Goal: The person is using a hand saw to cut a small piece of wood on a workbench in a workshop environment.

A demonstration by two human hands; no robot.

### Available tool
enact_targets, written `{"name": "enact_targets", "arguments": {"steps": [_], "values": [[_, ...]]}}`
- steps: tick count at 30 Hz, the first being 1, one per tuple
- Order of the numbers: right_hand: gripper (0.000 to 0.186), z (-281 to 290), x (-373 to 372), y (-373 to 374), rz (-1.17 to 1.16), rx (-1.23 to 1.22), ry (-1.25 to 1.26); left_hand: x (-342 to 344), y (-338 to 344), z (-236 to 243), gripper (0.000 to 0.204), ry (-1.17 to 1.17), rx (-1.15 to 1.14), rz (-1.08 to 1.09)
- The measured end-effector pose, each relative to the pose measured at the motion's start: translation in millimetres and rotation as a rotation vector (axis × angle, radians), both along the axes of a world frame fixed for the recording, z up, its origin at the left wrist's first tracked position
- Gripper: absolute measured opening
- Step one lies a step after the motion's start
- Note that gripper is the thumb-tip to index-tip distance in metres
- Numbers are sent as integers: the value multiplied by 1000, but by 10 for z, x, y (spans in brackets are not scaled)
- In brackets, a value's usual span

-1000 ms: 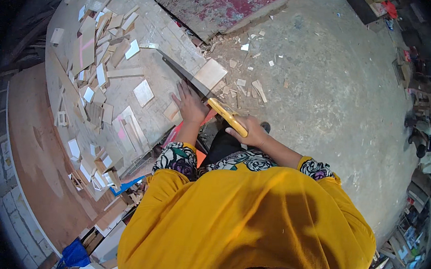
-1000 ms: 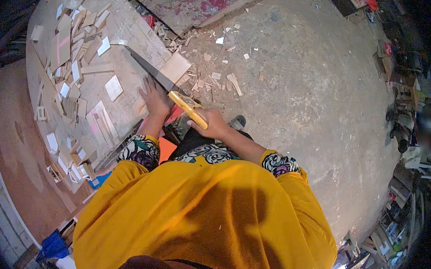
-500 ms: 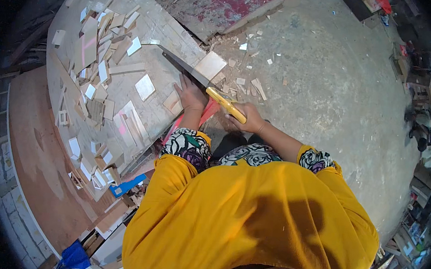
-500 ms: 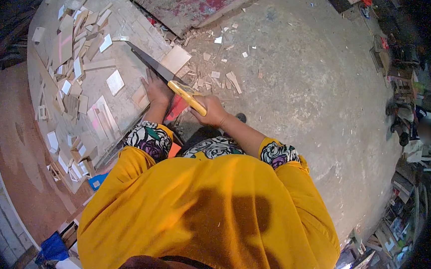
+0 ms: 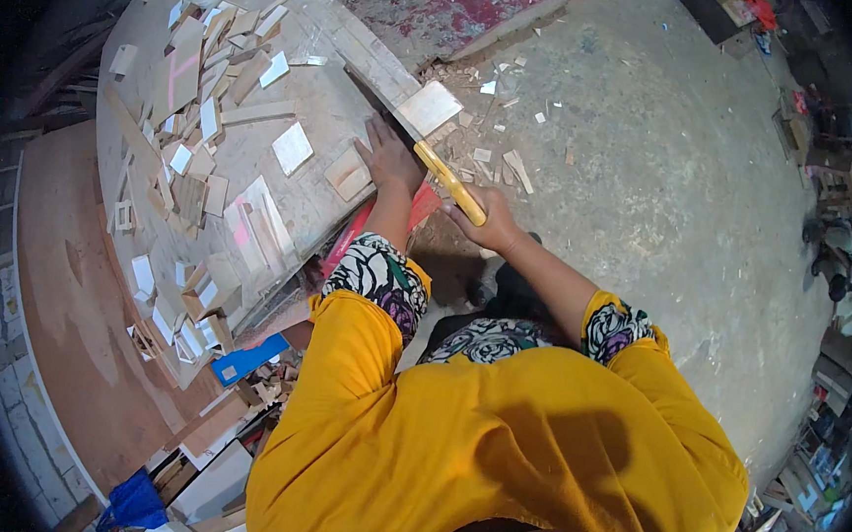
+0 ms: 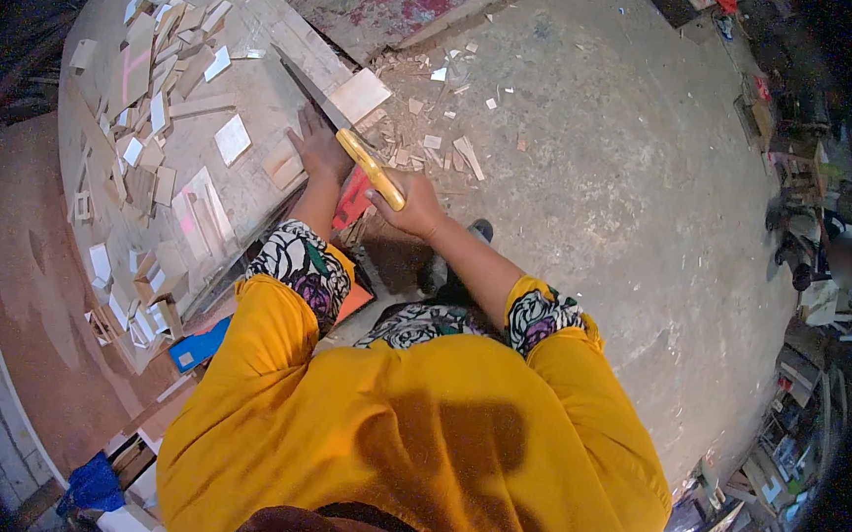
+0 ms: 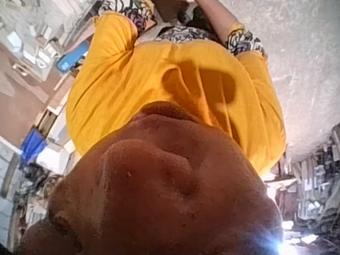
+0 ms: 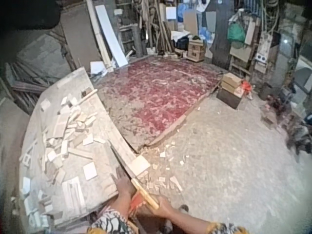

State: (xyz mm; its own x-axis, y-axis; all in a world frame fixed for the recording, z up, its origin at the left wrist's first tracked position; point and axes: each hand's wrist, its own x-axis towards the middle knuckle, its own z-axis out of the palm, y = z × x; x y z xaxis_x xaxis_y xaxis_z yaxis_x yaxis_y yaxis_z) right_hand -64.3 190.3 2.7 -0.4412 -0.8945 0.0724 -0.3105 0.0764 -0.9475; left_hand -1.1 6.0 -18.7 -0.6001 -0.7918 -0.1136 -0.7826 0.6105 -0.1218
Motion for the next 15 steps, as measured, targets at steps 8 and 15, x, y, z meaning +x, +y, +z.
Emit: {"name": "enact_targets", "arguments": {"steps": [8,15], "values": [[22,-9,-1,2,-17,4,106,103,-3,-130,81,175,67,7],[19,58,-104,39,35,-15,33,39,-30,-165,86,48,-43,-2]]}}
